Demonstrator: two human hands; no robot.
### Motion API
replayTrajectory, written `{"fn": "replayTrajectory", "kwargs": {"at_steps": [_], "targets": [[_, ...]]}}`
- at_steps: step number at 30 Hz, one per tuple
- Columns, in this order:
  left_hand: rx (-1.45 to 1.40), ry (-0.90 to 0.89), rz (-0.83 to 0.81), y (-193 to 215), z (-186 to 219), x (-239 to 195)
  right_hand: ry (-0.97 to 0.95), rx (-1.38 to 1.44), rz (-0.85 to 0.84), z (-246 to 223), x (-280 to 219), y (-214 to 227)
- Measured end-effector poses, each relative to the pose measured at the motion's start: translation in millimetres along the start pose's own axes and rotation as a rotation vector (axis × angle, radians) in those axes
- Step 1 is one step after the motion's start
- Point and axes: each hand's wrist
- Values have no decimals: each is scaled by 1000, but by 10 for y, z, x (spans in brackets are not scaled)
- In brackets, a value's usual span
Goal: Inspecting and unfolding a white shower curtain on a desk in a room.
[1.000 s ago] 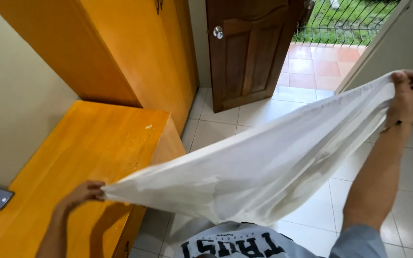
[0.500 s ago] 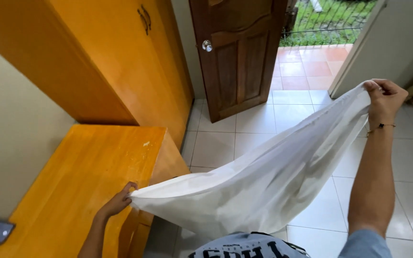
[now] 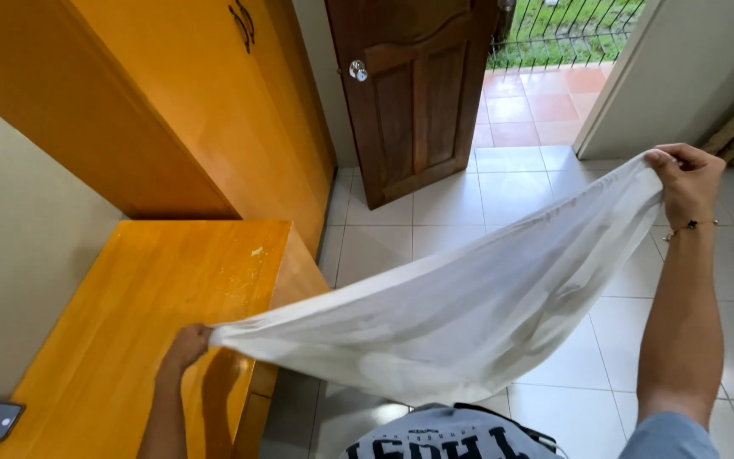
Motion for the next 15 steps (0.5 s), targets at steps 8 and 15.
{"fn": "replayTrajectory", "kwargs": {"at_steps": [8, 15], "targets": [[126, 405, 373, 295, 251, -379, -5, 141, -54, 287, 23, -94], [-21, 468, 710, 663, 121, -481, -118, 232, -180, 374, 255, 4]]}}
Point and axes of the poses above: each hand's wrist, its own x-axis towards the middle knuckle, its own y-axis out of the back of the hand, z = x × y, and after that the axes turned 8 degrees about x, right-handed
